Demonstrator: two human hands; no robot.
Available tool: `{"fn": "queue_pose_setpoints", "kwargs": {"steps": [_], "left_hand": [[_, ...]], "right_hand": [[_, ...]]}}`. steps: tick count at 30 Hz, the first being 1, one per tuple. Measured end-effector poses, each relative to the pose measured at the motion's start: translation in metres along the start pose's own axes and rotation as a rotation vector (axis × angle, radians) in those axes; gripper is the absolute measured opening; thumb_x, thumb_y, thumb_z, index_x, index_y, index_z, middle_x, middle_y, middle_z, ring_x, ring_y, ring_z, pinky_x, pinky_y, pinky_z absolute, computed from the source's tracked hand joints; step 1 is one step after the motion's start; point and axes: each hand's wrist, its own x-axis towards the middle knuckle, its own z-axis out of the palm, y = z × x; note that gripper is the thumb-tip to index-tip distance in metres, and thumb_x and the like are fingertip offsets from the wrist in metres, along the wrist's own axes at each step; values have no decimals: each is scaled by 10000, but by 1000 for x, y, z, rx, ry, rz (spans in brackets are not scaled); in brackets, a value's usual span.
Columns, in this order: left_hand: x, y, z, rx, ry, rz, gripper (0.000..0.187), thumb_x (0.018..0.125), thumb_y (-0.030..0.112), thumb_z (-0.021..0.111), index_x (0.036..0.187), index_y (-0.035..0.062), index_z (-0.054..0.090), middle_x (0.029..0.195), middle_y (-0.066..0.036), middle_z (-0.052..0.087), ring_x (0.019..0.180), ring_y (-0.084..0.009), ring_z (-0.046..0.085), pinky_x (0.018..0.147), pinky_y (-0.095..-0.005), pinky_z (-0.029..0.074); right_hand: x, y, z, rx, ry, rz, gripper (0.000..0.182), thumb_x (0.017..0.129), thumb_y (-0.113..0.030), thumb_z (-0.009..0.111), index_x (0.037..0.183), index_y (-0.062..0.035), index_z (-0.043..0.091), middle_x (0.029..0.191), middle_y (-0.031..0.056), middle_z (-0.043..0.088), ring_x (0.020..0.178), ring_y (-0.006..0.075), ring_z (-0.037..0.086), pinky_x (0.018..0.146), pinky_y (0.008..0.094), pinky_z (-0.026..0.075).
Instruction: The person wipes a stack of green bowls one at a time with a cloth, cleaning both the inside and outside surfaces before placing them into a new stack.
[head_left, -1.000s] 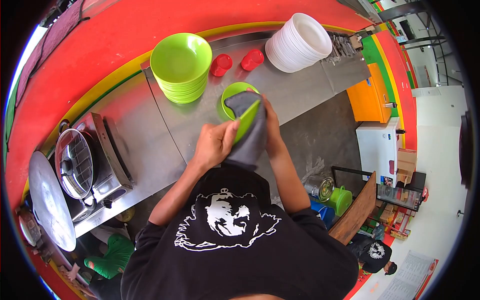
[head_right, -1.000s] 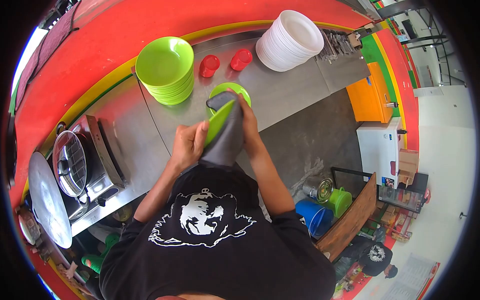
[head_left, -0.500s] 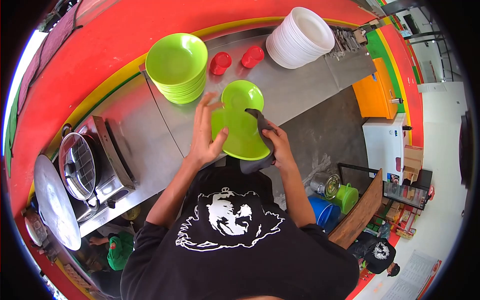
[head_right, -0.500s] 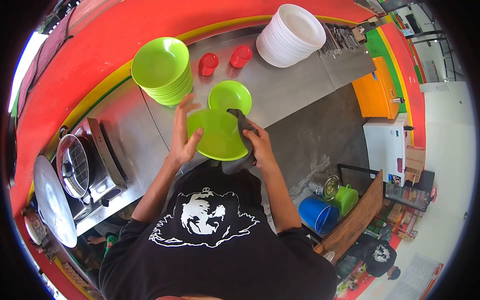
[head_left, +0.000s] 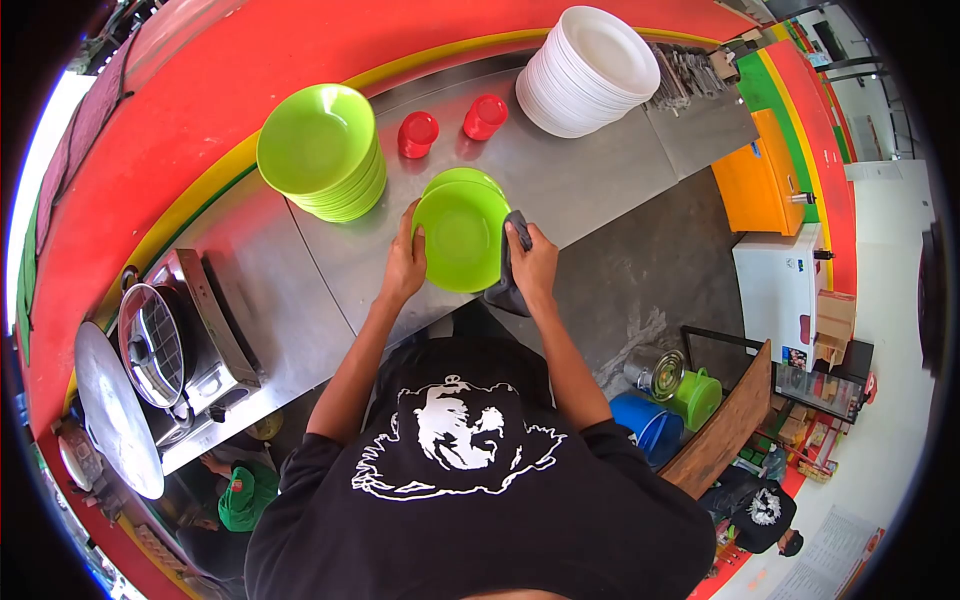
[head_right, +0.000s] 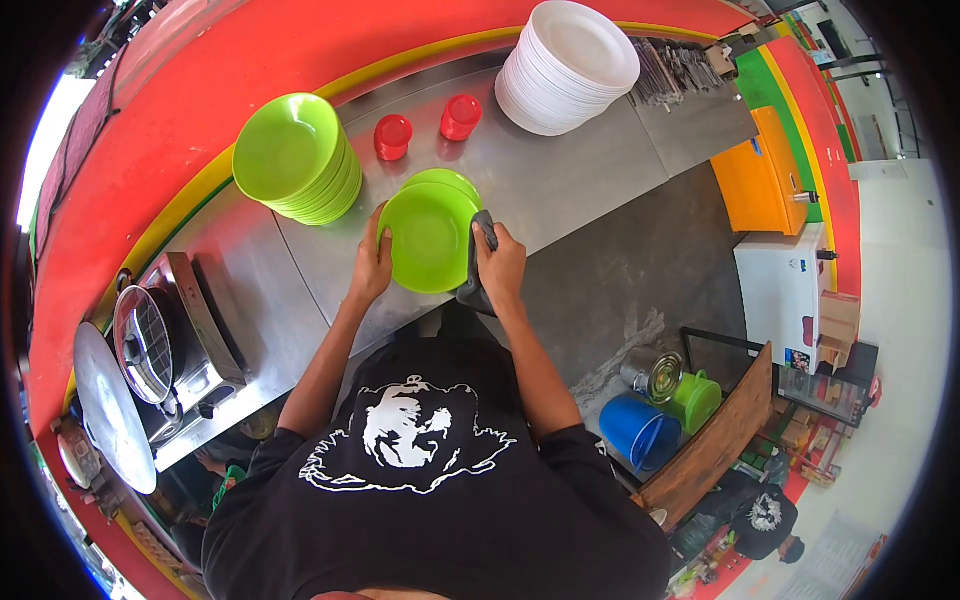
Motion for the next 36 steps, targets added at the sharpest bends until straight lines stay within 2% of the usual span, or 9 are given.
{"fn": "queue_pose_setpoints", "kwargs": {"steps": [2,5,8,11,15,18,29,32,36], "left_hand": [[10,-12,8,27,1,-17,446,1052,86,403,1487,8,349,1410,-250,528,1326,-407,504,1101,-414,386],[24,-47,24,115,71,88,474,1049,91,399,1510,17,318,1506,-236,444,1389,-423,426,1135,-431,356],[33,-66,33,220,77,97,499,1049,94,393,1532,29,288,1569,-216,361,1430,-415,366,1162,-433,326],[36,-67,40,200,77,45,508,1050,102,390,1541,35,277,1576,-215,349,1434,-415,360,1168,-436,319],[38,-77,49,213,100,6,503,1052,106,386,1539,40,283,1578,-213,346,1426,-415,374,1165,-437,324],[39,-78,54,193,116,-36,498,1051,108,387,1536,45,291,1575,-211,352,1422,-413,381,1162,-437,328],[36,-85,67,233,236,-71,453,1036,83,419,1482,26,368,1479,-236,470,1325,-450,480,1094,-456,407],[32,-83,67,162,246,-203,456,1034,111,456,1474,19,375,1450,-251,495,1325,-438,488,1091,-443,413],[31,-77,70,201,340,-124,468,1065,173,444,1489,-6,358,1478,-227,475,1368,-359,476,1122,-410,379]], "right_hand": [[18,6,2,-50,-72,-15,381,947,-341,663,822,16,620,672,243,624,629,442,615,568,473,461],[42,21,9,-92,-163,-24,371,954,-345,650,849,10,631,696,257,636,674,449,636,594,492,478],[61,39,17,-162,-270,-48,354,956,-345,640,904,5,635,751,273,658,750,467,652,645,515,512],[75,51,22,-183,-345,-58,349,953,-337,644,915,9,630,775,280,665,781,473,656,669,525,524],[87,65,28,-112,-364,-123,362,951,-321,652,859,26,611,712,289,625,708,479,626,616,511,485],[95,68,27,-126,-438,-94,348,948,-326,652,907,19,624,771,293,660,784,478,656,672,528,525],[114,74,33,-139,-515,-116,384,972,-345,619,941,37,604,790,300,670,795,483,666,687,534,537],[117,77,28,-147,-509,-133,381,969,-341,619,942,39,609,791,303,669,805,486,665,694,539,536],[120,71,11,-174,-505,-145,378,960,-344,622,949,35,625,799,301,671,814,487,664,704,544,533]]}}
